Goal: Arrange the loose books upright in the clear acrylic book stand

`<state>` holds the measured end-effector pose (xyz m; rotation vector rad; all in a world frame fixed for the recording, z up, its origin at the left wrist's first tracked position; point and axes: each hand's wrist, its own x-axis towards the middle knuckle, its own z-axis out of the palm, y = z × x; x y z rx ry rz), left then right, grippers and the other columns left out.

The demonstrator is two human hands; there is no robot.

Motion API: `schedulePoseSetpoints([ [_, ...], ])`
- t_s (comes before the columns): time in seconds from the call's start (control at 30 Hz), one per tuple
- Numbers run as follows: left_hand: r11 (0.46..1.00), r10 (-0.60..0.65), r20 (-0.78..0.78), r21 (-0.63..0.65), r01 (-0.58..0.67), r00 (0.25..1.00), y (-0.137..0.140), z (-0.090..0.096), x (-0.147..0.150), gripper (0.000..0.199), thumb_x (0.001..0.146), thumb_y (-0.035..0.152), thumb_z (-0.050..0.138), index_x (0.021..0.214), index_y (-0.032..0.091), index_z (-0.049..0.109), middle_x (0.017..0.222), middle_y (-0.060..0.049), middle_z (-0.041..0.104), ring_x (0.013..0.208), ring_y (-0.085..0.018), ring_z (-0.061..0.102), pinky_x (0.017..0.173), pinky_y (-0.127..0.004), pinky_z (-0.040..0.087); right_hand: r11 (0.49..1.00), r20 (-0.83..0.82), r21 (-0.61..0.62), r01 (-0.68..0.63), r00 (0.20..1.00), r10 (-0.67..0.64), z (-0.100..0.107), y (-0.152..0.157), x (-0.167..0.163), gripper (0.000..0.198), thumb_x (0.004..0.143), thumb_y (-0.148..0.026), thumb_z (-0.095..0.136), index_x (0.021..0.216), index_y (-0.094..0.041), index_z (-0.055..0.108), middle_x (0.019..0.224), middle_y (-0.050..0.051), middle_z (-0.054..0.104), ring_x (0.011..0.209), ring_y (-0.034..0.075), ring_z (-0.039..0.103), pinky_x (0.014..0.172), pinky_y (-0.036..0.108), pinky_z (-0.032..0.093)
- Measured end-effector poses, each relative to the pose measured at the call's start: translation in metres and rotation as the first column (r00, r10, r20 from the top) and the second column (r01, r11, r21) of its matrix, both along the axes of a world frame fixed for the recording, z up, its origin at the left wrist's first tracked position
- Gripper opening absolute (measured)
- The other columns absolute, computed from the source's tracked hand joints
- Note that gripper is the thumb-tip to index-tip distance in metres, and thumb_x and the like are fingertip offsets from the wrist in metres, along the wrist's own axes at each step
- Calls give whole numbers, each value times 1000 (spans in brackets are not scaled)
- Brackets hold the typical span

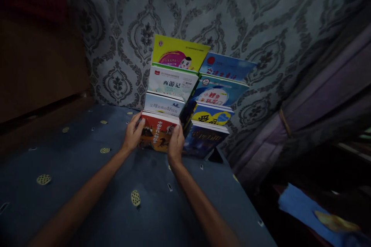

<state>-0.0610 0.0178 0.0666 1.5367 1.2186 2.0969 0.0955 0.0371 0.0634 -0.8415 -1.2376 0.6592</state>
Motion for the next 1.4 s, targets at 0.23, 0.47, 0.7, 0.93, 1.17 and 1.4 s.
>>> schedulePoseSetpoints([
  [0.23,965,-225,74,-120,233,971,-3,-15,-28,49,94,48,53,128,17,69,136,-11,66,132,-25,57,118,-42,39,996,94,-66,57,994,-51,-20,-12,6,71,92,-69,44,136,-17,63,141,12,64,133,26,56,116,45,40],
  [0.47,979,-144,-99,-159,127,985,-14,-22,-28,48,81,27,57,127,18,70,134,-9,66,129,-25,57,117,-42,40,980,158,-152,130,982,-106,-54,-19,6,78,91,-70,39,136,-11,63,139,18,64,130,29,58,115,47,40],
  [0.7,986,-68,-157,-164,42,985,-15,-24,-21,56,78,24,53,131,17,66,132,-10,65,126,-26,58,116,-44,41,986,205,-132,99,976,-70,-62,-16,6,72,94,-62,40,141,-10,57,143,18,61,133,30,57,115,48,41],
  [0.93,980,-76,-116,-190,53,990,-14,-19,-20,55,76,31,60,129,17,66,135,-12,65,127,-27,59,116,-44,40,986,189,-163,34,982,-2,-57,-14,11,63,96,-56,44,140,-14,58,143,16,62,134,29,56,116,47,40],
  [1.17,977,-41,-64,-212,26,997,-13,-7,-14,60,72,34,63,129,15,65,131,-14,66,123,-30,62,111,-47,46,997,133,-73,-24,990,33,-23,-3,9,56,98,-47,46,147,-21,53,147,8,59,138,23,53,118,42,39],
  [1.4,971,37,-168,-227,-75,985,-15,-5,-13,53,73,33,62,123,18,68,122,-11,68,115,-29,64,108,-46,48,999,105,-37,-22,994,26,-15,-6,-1,56,96,-37,47,148,-16,49,151,14,55,140,25,51,119,44,37],
])
